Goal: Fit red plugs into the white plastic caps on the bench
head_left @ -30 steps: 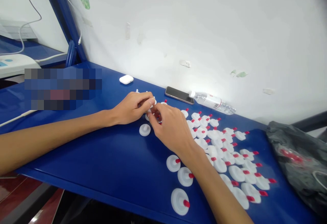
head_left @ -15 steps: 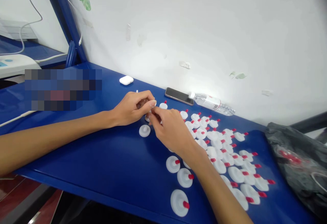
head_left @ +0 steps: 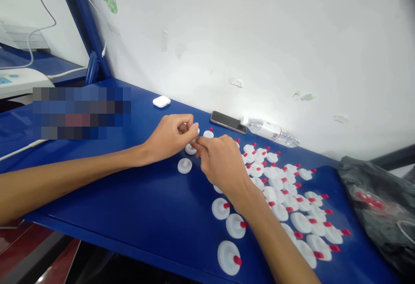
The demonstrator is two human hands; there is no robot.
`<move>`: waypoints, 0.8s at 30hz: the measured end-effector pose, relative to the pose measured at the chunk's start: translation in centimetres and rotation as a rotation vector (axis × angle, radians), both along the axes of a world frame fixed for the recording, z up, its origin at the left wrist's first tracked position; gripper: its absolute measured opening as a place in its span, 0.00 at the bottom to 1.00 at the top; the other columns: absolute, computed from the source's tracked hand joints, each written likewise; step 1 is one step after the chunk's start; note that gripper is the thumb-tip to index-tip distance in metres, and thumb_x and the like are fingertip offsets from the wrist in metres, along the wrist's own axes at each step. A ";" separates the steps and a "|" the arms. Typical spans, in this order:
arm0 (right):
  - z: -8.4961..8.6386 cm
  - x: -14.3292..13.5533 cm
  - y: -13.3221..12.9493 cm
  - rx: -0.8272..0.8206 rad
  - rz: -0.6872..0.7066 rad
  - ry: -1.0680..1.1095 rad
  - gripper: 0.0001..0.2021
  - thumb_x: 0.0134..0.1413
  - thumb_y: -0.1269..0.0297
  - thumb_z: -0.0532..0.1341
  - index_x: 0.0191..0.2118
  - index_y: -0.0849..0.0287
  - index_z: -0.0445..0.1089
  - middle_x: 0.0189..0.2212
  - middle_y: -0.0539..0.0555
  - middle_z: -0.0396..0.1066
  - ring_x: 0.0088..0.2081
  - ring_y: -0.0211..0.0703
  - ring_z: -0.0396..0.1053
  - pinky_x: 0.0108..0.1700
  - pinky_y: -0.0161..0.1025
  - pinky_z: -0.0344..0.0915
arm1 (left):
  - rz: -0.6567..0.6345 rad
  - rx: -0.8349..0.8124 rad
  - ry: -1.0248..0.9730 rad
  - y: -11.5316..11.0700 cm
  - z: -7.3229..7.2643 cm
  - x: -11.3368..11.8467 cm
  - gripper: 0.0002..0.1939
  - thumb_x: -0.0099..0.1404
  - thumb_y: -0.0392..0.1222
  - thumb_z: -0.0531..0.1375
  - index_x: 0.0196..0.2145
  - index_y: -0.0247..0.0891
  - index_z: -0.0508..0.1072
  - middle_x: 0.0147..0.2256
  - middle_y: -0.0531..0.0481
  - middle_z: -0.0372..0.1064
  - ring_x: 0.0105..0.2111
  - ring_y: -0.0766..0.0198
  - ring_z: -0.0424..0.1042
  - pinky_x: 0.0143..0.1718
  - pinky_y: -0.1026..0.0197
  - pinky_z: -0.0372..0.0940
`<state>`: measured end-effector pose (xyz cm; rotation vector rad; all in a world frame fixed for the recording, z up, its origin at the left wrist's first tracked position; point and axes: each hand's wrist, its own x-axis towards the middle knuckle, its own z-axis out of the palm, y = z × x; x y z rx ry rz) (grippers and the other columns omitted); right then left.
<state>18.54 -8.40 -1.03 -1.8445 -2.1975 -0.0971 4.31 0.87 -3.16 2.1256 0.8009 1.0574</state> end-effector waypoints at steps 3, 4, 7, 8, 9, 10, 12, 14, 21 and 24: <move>-0.2 -0.2 0.0 0.094 0.014 -0.099 0.15 0.67 0.75 0.54 0.34 0.58 0.77 0.26 0.52 0.79 0.26 0.45 0.71 0.35 0.43 0.54 | 0.038 -0.052 0.023 0.0 0.2 0.2 0.18 0.66 0.43 0.56 0.21 0.39 0.54 0.17 0.60 0.49 0.19 0.72 0.48 0.20 0.64 0.45; -0.4 -0.3 0.0 0.146 0.025 -0.128 0.15 0.66 0.77 0.54 0.34 0.58 0.76 0.25 0.51 0.78 0.25 0.44 0.70 0.36 0.43 0.54 | 0.043 -0.076 0.026 0.0 0.2 0.2 0.18 0.66 0.43 0.56 0.21 0.39 0.54 0.18 0.60 0.49 0.19 0.71 0.48 0.20 0.64 0.45; -0.8 -0.4 -0.1 0.289 0.046 -0.171 0.16 0.67 0.78 0.52 0.33 0.59 0.75 0.22 0.51 0.75 0.25 0.43 0.68 0.39 0.44 0.53 | 0.026 -0.151 0.009 0.2 0.3 0.2 0.18 0.66 0.42 0.55 0.21 0.39 0.55 0.19 0.59 0.50 0.20 0.71 0.50 0.20 0.64 0.45; -0.9 -0.4 -0.1 0.317 0.043 -0.156 0.16 0.68 0.77 0.52 0.32 0.59 0.75 0.23 0.51 0.74 0.25 0.43 0.68 0.39 0.44 0.52 | 0.017 -0.166 -0.006 0.2 0.3 0.1 0.18 0.67 0.42 0.55 0.21 0.39 0.56 0.19 0.59 0.50 0.20 0.71 0.51 0.20 0.64 0.46; -0.9 -0.4 -0.2 0.330 0.040 -0.120 0.16 0.70 0.74 0.53 0.32 0.59 0.75 0.24 0.51 0.74 0.25 0.42 0.67 0.38 0.44 0.52 | 0.009 -0.172 -0.026 0.3 0.3 0.1 0.18 0.67 0.42 0.55 0.21 0.39 0.56 0.19 0.59 0.51 0.19 0.71 0.51 0.20 0.64 0.46; -0.9 -0.3 -0.2 0.323 0.038 -0.062 0.16 0.71 0.71 0.53 0.32 0.59 0.75 0.25 0.51 0.74 0.26 0.42 0.66 0.37 0.43 0.52 | -0.005 -0.171 -0.046 0.3 0.2 0.0 0.18 0.68 0.42 0.55 0.21 0.39 0.57 0.19 0.58 0.52 0.19 0.71 0.52 0.20 0.64 0.46; -0.8 -0.1 -0.3 0.256 0.032 0.113 0.14 0.72 0.65 0.56 0.33 0.58 0.74 0.27 0.50 0.74 0.27 0.40 0.65 0.35 0.41 0.52 | -0.029 -0.158 -0.088 0.4 0.1 -0.1 0.17 0.68 0.42 0.54 0.22 0.39 0.58 0.20 0.58 0.54 0.19 0.71 0.52 0.20 0.64 0.47; -0.5 0.2 -0.3 0.125 0.045 0.323 0.15 0.72 0.61 0.56 0.32 0.57 0.72 0.27 0.48 0.74 0.26 0.38 0.64 0.33 0.40 0.52 | -0.052 -0.152 -0.120 0.5 -0.1 -0.2 0.16 0.69 0.41 0.54 0.23 0.39 0.59 0.20 0.58 0.56 0.19 0.71 0.54 0.20 0.64 0.47; 0.5 0.0 -0.4 -0.274 0.101 0.918 0.20 0.74 0.51 0.51 0.33 0.55 0.69 0.20 0.43 0.68 0.23 0.35 0.65 0.31 0.34 0.59 | -0.087 -0.049 -0.246 0.4 0.0 -0.6 0.15 0.72 0.42 0.52 0.27 0.38 0.65 0.20 0.59 0.58 0.18 0.71 0.56 0.19 0.64 0.53; 0.7 -0.2 -0.5 -0.295 0.099 0.944 0.23 0.74 0.49 0.51 0.29 0.56 0.67 0.19 0.44 0.67 0.24 0.34 0.64 0.29 0.33 0.57 | -0.104 0.031 -0.247 0.2 0.0 -0.7 0.14 0.72 0.41 0.52 0.28 0.38 0.67 0.21 0.58 0.59 0.18 0.70 0.58 0.19 0.64 0.54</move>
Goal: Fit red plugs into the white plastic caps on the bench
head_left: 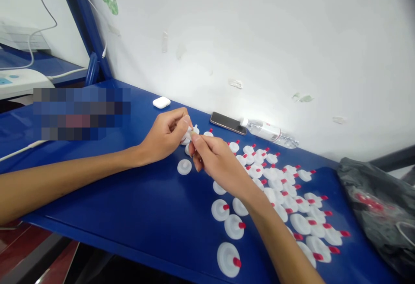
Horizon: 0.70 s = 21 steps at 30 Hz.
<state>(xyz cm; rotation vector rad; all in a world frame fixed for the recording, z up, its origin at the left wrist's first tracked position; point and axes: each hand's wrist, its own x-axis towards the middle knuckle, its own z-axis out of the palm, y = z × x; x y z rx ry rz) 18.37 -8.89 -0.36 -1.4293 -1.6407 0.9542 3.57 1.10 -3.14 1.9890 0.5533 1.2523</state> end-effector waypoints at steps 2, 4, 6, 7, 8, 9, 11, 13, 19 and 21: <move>0.0 0.1 0.1 0.030 0.006 -0.016 0.23 0.74 0.52 0.51 0.27 0.56 0.64 0.19 0.44 0.66 0.23 0.33 0.63 0.28 0.33 0.57 | -0.006 0.008 0.006 0.0 -0.1 -0.1 0.13 0.71 0.41 0.52 0.28 0.38 0.67 0.21 0.58 0.60 0.19 0.69 0.59 0.19 0.64 0.55; -0.1 0.2 0.3 0.057 -0.017 -0.036 0.21 0.73 0.55 0.53 0.26 0.56 0.64 0.19 0.43 0.66 0.23 0.33 0.63 0.27 0.32 0.56 | -0.014 0.007 0.040 0.1 -0.3 -0.1 0.12 0.71 0.40 0.52 0.29 0.38 0.67 0.21 0.57 0.61 0.19 0.69 0.61 0.20 0.64 0.55; -0.3 0.3 0.4 0.067 -0.065 -0.048 0.20 0.71 0.57 0.56 0.25 0.56 0.66 0.19 0.43 0.67 0.21 0.32 0.64 0.26 0.32 0.57 | -0.015 0.028 0.085 0.3 -0.4 -0.1 0.12 0.70 0.40 0.52 0.29 0.38 0.68 0.22 0.57 0.62 0.20 0.69 0.61 0.21 0.64 0.55; -0.3 0.3 0.4 0.078 -0.086 -0.055 0.20 0.70 0.57 0.57 0.25 0.57 0.67 0.19 0.43 0.68 0.21 0.32 0.64 0.26 0.32 0.58 | -0.019 0.033 0.099 0.4 -0.4 -0.1 0.11 0.70 0.40 0.52 0.29 0.38 0.68 0.22 0.57 0.62 0.20 0.69 0.60 0.21 0.64 0.55; -0.4 0.3 0.4 0.097 -0.103 -0.066 0.20 0.70 0.58 0.57 0.24 0.57 0.67 0.19 0.44 0.69 0.20 0.32 0.65 0.26 0.32 0.59 | -0.023 0.028 0.101 0.5 -0.3 -0.1 0.11 0.70 0.40 0.52 0.29 0.38 0.68 0.22 0.57 0.62 0.20 0.69 0.59 0.21 0.64 0.55; -0.4 0.2 0.3 0.115 -0.112 -0.075 0.20 0.69 0.58 0.58 0.24 0.57 0.68 0.19 0.44 0.70 0.20 0.32 0.67 0.26 0.32 0.60 | -0.024 0.015 0.095 0.5 -0.3 0.0 0.11 0.70 0.39 0.52 0.29 0.38 0.67 0.22 0.57 0.62 0.20 0.70 0.58 0.20 0.64 0.54; -0.4 0.0 0.2 0.143 -0.116 -0.078 0.19 0.69 0.59 0.58 0.25 0.57 0.69 0.19 0.44 0.72 0.19 0.34 0.70 0.26 0.32 0.62 | -0.021 -0.023 0.077 0.5 -0.1 0.1 0.12 0.70 0.39 0.52 0.28 0.38 0.67 0.22 0.58 0.62 0.19 0.70 0.58 0.20 0.65 0.53; -0.5 -0.2 0.1 0.158 -0.115 -0.078 0.19 0.70 0.59 0.58 0.26 0.57 0.70 0.20 0.45 0.73 0.20 0.35 0.72 0.27 0.32 0.64 | -0.015 -0.069 0.073 0.4 0.0 0.2 0.13 0.70 0.39 0.52 0.27 0.38 0.67 0.22 0.58 0.62 0.19 0.71 0.58 0.20 0.65 0.53; -1.1 0.0 0.4 0.334 -0.083 -0.598 0.17 0.71 0.69 0.55 0.28 0.60 0.72 0.24 0.51 0.74 0.26 0.39 0.71 0.30 0.38 0.58 | -0.063 -0.180 0.199 1.0 -0.3 0.2 0.15 0.67 0.37 0.52 0.22 0.38 0.63 0.20 0.58 0.57 0.18 0.72 0.55 0.18 0.66 0.49; -1.3 0.2 0.5 0.378 -0.071 -0.788 0.17 0.72 0.69 0.54 0.30 0.61 0.73 0.25 0.52 0.73 0.25 0.40 0.67 0.30 0.40 0.54 | -0.061 -0.180 0.209 1.3 -0.4 0.3 0.15 0.66 0.38 0.53 0.21 0.38 0.63 0.20 0.57 0.57 0.18 0.71 0.54 0.18 0.66 0.49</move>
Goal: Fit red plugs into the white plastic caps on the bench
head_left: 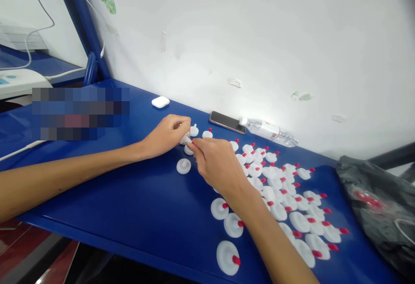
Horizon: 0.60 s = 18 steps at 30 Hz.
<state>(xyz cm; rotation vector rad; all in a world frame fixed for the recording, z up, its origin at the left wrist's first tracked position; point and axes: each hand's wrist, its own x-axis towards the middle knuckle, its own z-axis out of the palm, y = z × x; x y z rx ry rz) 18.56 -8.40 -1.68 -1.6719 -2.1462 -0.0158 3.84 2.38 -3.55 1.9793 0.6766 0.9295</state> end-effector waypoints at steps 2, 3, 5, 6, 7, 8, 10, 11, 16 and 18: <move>-0.1 0.2 0.0 0.027 -0.016 -0.049 0.17 0.73 0.66 0.54 0.32 0.61 0.75 0.26 0.51 0.72 0.26 0.40 0.65 0.30 0.41 0.52 | 0.007 -0.007 -0.003 0.1 0.0 0.0 0.15 0.66 0.38 0.53 0.21 0.38 0.63 0.19 0.57 0.57 0.18 0.71 0.54 0.17 0.67 0.49; 0.0 0.2 0.0 0.039 -0.021 -0.033 0.17 0.73 0.65 0.54 0.33 0.60 0.75 0.26 0.51 0.72 0.27 0.40 0.65 0.30 0.41 0.52 | 0.011 -0.014 -0.008 0.1 0.0 0.0 0.15 0.66 0.39 0.53 0.21 0.38 0.64 0.19 0.57 0.56 0.18 0.71 0.54 0.17 0.67 0.49; 0.1 0.2 -0.2 0.056 -0.020 0.015 0.17 0.74 0.62 0.55 0.34 0.60 0.75 0.27 0.50 0.73 0.27 0.39 0.64 0.31 0.40 0.52 | 0.011 -0.036 -0.017 0.0 0.1 0.0 0.14 0.66 0.39 0.52 0.22 0.38 0.65 0.18 0.58 0.56 0.17 0.71 0.55 0.17 0.67 0.50; 0.2 0.2 -0.2 0.063 -0.019 0.029 0.17 0.74 0.61 0.54 0.34 0.60 0.75 0.28 0.50 0.73 0.27 0.38 0.64 0.31 0.40 0.52 | 0.009 -0.049 -0.021 -0.1 0.1 0.0 0.14 0.66 0.39 0.52 0.22 0.38 0.65 0.17 0.58 0.56 0.17 0.70 0.55 0.17 0.67 0.50; 0.3 0.2 -0.3 0.063 -0.019 0.033 0.18 0.74 0.60 0.54 0.35 0.59 0.75 0.28 0.50 0.73 0.27 0.38 0.63 0.31 0.40 0.52 | 0.006 -0.060 -0.025 -0.2 0.2 0.0 0.14 0.66 0.39 0.52 0.22 0.38 0.66 0.17 0.58 0.57 0.17 0.70 0.56 0.16 0.67 0.51; 0.4 0.1 -0.4 0.063 -0.021 0.030 0.18 0.74 0.59 0.53 0.35 0.59 0.75 0.28 0.50 0.73 0.27 0.38 0.63 0.30 0.40 0.51 | 0.005 -0.067 -0.030 -0.2 0.2 0.0 0.15 0.66 0.39 0.52 0.22 0.38 0.66 0.17 0.58 0.57 0.17 0.70 0.56 0.16 0.68 0.51; 0.5 0.1 -0.4 0.063 -0.029 0.015 0.19 0.75 0.57 0.52 0.35 0.58 0.75 0.27 0.50 0.73 0.26 0.38 0.63 0.30 0.40 0.50 | 0.006 -0.075 -0.040 -0.3 0.3 0.0 0.15 0.66 0.40 0.52 0.22 0.38 0.66 0.17 0.58 0.58 0.16 0.71 0.56 0.16 0.68 0.52; 0.5 0.0 -0.5 0.062 -0.033 0.008 0.19 0.75 0.57 0.51 0.35 0.58 0.75 0.27 0.50 0.73 0.26 0.38 0.63 0.30 0.40 0.49 | 0.007 -0.077 -0.044 -0.3 0.3 0.0 0.15 0.66 0.40 0.52 0.22 0.38 0.66 0.17 0.58 0.59 0.16 0.71 0.57 0.16 0.68 0.52; 0.4 0.1 -0.5 0.067 -0.055 -0.021 0.21 0.76 0.56 0.49 0.37 0.58 0.75 0.30 0.51 0.76 0.28 0.39 0.66 0.29 0.41 0.47 | 0.007 -0.069 -0.046 -0.4 0.3 -0.1 0.15 0.66 0.39 0.52 0.22 0.38 0.67 0.17 0.58 0.59 0.17 0.70 0.58 0.16 0.68 0.54; 0.3 0.1 -0.5 0.064 -0.066 -0.022 0.20 0.76 0.56 0.49 0.39 0.58 0.75 0.31 0.51 0.76 0.30 0.40 0.68 0.29 0.41 0.47 | 0.010 -0.061 -0.045 -0.4 0.3 -0.1 0.14 0.67 0.38 0.52 0.23 0.38 0.68 0.17 0.58 0.59 0.17 0.70 0.58 0.16 0.68 0.54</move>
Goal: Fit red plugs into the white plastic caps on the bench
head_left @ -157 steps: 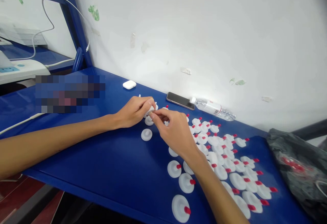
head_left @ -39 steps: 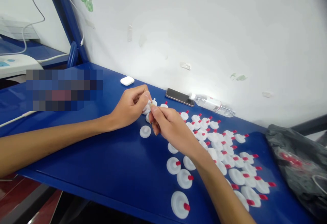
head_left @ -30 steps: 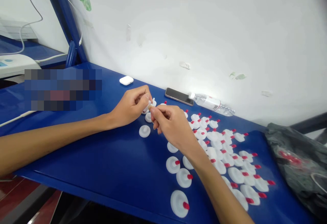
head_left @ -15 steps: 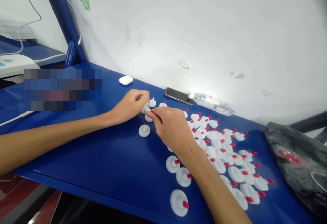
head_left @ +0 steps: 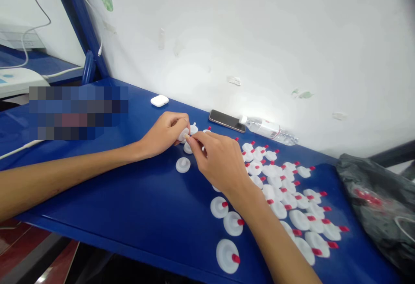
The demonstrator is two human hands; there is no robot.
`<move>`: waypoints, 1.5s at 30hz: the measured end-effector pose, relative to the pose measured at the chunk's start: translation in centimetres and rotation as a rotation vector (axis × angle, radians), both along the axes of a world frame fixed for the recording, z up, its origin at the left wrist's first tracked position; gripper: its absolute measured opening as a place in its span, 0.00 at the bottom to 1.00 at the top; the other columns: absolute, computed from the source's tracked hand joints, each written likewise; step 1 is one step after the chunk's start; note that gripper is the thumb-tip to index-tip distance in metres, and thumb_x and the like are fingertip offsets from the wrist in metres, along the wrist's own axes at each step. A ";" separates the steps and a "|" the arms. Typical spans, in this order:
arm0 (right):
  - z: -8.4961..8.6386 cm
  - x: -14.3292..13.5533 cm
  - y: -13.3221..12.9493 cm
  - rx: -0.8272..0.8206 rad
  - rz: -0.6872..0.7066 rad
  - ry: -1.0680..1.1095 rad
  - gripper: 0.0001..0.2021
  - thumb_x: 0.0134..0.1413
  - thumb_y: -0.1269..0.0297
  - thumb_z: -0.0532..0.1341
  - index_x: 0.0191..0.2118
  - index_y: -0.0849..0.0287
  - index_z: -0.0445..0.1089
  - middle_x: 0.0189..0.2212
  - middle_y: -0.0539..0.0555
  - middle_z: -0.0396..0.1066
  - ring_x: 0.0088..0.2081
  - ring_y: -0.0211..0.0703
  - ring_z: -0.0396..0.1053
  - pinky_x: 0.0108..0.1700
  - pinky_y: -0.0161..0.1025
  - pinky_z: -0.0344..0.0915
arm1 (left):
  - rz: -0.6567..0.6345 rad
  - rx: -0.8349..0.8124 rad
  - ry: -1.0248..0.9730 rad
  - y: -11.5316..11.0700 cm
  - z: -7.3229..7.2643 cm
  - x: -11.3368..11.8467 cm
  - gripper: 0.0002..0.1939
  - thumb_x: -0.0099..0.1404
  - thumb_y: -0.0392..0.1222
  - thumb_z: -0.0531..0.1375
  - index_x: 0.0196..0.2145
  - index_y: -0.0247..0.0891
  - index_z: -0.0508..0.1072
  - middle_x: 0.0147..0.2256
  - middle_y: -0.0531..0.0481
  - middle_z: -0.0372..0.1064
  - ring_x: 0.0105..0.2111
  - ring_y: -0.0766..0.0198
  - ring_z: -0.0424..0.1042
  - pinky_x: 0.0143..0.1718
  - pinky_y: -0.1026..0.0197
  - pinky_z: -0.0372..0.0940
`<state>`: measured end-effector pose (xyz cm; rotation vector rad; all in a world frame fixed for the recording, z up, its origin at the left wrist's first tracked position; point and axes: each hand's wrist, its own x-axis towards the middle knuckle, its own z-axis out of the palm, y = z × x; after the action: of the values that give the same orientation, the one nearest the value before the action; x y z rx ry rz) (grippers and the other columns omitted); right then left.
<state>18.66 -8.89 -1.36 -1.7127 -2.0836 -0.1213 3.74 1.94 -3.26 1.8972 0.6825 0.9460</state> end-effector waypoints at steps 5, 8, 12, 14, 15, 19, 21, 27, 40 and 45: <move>-0.1 -0.1 0.0 -0.028 -0.020 0.020 0.17 0.75 0.56 0.50 0.43 0.56 0.74 0.32 0.50 0.77 0.29 0.41 0.69 0.28 0.40 0.47 | -0.028 0.079 0.053 -0.1 -0.3 0.1 0.15 0.70 0.39 0.52 0.25 0.38 0.68 0.20 0.56 0.64 0.20 0.69 0.64 0.21 0.66 0.58; 0.0 -0.1 0.0 -0.028 -0.020 0.024 0.16 0.75 0.59 0.49 0.41 0.56 0.73 0.30 0.49 0.76 0.26 0.40 0.67 0.27 0.40 0.46 | -0.033 0.110 0.076 -0.2 -0.4 0.1 0.17 0.73 0.43 0.52 0.26 0.39 0.66 0.21 0.56 0.64 0.21 0.67 0.65 0.22 0.64 0.58; 0.0 -0.2 -0.1 -0.028 -0.024 0.030 0.13 0.74 0.62 0.50 0.41 0.56 0.70 0.29 0.49 0.76 0.26 0.40 0.66 0.27 0.40 0.45 | -0.010 0.142 0.079 -0.3 -0.4 0.1 0.18 0.74 0.46 0.52 0.26 0.39 0.64 0.22 0.56 0.62 0.22 0.67 0.63 0.23 0.63 0.56; 0.0 -0.2 -0.2 -0.038 -0.018 0.037 0.12 0.73 0.61 0.50 0.41 0.56 0.70 0.29 0.48 0.76 0.26 0.40 0.67 0.27 0.40 0.45 | -0.008 0.138 0.076 -0.4 -0.4 0.1 0.17 0.74 0.46 0.53 0.26 0.39 0.65 0.23 0.56 0.63 0.22 0.67 0.62 0.23 0.63 0.56; 0.0 -0.2 -0.2 -0.044 -0.017 0.036 0.13 0.73 0.61 0.50 0.42 0.56 0.70 0.29 0.49 0.76 0.26 0.40 0.67 0.27 0.40 0.45 | -0.007 0.138 0.075 -0.4 -0.4 0.1 0.17 0.74 0.45 0.53 0.27 0.39 0.65 0.23 0.56 0.63 0.22 0.67 0.62 0.23 0.63 0.56; -0.2 -0.3 -0.2 -0.072 -0.041 0.003 0.14 0.74 0.58 0.50 0.43 0.57 0.71 0.27 0.50 0.76 0.24 0.41 0.66 0.26 0.42 0.44 | -0.004 0.146 0.082 -0.3 -0.5 0.2 0.17 0.73 0.43 0.53 0.26 0.39 0.64 0.22 0.57 0.61 0.21 0.68 0.60 0.22 0.65 0.55; -0.3 -0.3 -0.2 -0.085 -0.044 -0.017 0.15 0.73 0.58 0.50 0.43 0.57 0.71 0.26 0.50 0.75 0.22 0.41 0.65 0.26 0.42 0.43 | -0.032 0.148 0.100 -0.3 -0.6 0.1 0.17 0.73 0.41 0.52 0.25 0.39 0.63 0.22 0.58 0.60 0.21 0.69 0.59 0.22 0.65 0.54; -0.4 -0.5 -0.1 -0.120 -0.025 -0.044 0.16 0.73 0.60 0.49 0.39 0.57 0.72 0.24 0.52 0.74 0.21 0.41 0.62 0.25 0.42 0.44 | -0.090 0.215 0.163 -0.2 -0.9 0.1 0.18 0.74 0.41 0.51 0.25 0.39 0.63 0.21 0.58 0.61 0.22 0.68 0.60 0.25 0.64 0.55; -0.1 -0.5 -0.3 -0.034 0.135 -0.103 0.20 0.72 0.61 0.48 0.36 0.59 0.75 0.23 0.53 0.73 0.22 0.40 0.63 0.26 0.43 0.43 | -0.035 0.271 0.045 -0.9 0.3 0.0 0.19 0.66 0.40 0.52 0.17 0.39 0.62 0.16 0.57 0.57 0.18 0.70 0.55 0.20 0.62 0.51; -0.3 -0.6 -0.4 -0.024 0.141 -0.129 0.21 0.72 0.61 0.48 0.33 0.59 0.75 0.20 0.51 0.71 0.20 0.39 0.59 0.25 0.42 0.43 | 0.003 0.207 0.093 -1.2 0.5 0.3 0.18 0.61 0.40 0.52 0.16 0.39 0.53 0.16 0.56 0.51 0.20 0.69 0.51 0.22 0.61 0.49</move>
<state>18.09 -9.26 -1.62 -1.6041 -2.3011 -0.1685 4.07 0.79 -2.73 2.1344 0.6624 0.9656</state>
